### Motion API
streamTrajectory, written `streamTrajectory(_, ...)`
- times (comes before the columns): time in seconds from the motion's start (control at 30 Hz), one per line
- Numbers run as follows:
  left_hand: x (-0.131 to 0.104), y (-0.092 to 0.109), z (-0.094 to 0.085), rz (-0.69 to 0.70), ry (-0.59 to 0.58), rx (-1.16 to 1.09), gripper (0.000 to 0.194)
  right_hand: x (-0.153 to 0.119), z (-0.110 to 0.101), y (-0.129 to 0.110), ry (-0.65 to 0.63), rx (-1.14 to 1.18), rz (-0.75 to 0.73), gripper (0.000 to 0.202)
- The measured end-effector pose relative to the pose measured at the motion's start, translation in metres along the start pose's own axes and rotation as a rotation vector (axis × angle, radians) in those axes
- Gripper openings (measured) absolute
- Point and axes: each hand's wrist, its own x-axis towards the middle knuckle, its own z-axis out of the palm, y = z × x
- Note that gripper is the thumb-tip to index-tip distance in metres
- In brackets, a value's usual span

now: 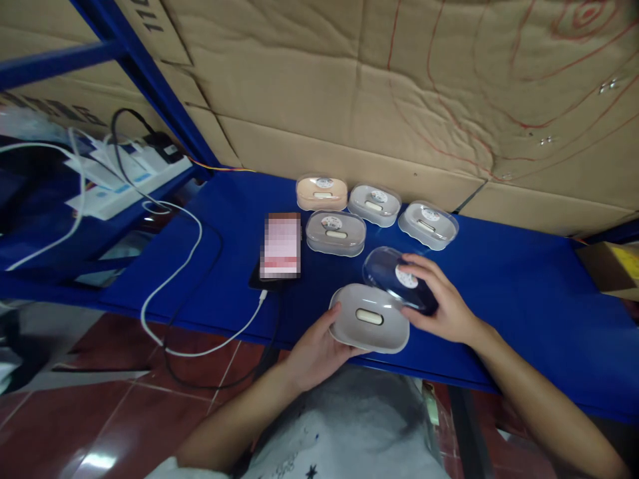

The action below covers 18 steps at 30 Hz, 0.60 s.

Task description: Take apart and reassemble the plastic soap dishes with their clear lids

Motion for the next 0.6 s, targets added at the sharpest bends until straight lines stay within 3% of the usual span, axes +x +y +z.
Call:
streamTrajectory(0.13, 0.000, -0.002, -0.003, -0.020, -0.064, 0.080, 0.061, -0.005, 0.006, -0.029, -0.143, 0.140, -0.198, 0.074)
streamTrajectory(0.3, -0.001, -0.003, -0.004, 0.003, -0.118, 0.084, 0.065, -0.004, 0.018, -0.038, -0.173, 0.029, -0.272, 0.071)
streamTrajectory(0.6, -0.002, -0.004, 0.002, 0.079, 0.066, 0.075, 0.048, -0.005, 0.023, -0.035, -0.170, -0.179, -0.269, 0.085)
